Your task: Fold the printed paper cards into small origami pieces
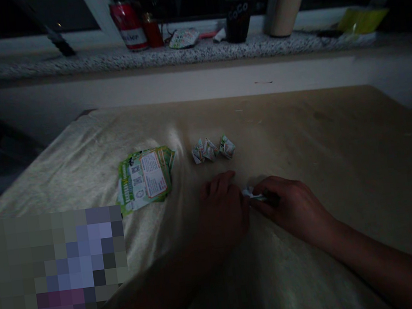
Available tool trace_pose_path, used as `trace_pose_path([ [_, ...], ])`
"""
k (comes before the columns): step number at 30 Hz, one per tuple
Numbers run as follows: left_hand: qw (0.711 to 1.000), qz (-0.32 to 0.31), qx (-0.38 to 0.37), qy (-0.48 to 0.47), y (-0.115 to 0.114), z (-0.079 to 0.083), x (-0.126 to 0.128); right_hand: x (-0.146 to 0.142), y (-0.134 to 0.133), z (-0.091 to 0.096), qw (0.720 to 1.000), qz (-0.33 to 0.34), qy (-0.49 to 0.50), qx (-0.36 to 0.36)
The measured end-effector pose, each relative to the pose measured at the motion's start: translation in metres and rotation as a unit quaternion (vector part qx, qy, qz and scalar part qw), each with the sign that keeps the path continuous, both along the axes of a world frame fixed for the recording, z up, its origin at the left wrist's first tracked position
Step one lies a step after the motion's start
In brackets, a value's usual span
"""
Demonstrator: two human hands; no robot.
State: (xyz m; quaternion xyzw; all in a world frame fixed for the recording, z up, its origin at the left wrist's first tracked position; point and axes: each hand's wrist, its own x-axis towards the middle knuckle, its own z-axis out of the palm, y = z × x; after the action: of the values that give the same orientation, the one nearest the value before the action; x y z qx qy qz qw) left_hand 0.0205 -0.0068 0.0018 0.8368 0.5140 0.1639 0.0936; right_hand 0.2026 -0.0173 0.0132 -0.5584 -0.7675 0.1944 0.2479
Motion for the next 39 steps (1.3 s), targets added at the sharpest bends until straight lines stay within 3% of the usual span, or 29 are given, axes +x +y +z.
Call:
trace_pose_path([
  [10, 1.0, 0.004, -0.012, -0.001, 0.001, 0.001, 0.001, 0.005, 0.002, -0.001, 0.997, 0.024, 0.064, -0.031],
  [20, 1.0, 0.001, -0.007, 0.007, 0.0, 0.001, -0.001, 0.003, 0.008, 0.003, 0.998, 0.007, 0.034, -0.052],
  [30, 1.0, 0.003, -0.012, 0.012, 0.0, 0.002, -0.001, 0.026, 0.008, 0.01, 0.997, 0.019, 0.0, -0.076],
  [35, 1.0, -0.008, -0.017, -0.022, 0.0, 0.001, -0.004, 0.04, 0.008, 0.003, 0.994, 0.045, 0.046, -0.087],
  [39, 0.994, -0.025, -0.023, -0.105, 0.003, 0.0, -0.008, 0.041, 0.009, 0.003, 0.992, 0.066, 0.08, -0.078],
])
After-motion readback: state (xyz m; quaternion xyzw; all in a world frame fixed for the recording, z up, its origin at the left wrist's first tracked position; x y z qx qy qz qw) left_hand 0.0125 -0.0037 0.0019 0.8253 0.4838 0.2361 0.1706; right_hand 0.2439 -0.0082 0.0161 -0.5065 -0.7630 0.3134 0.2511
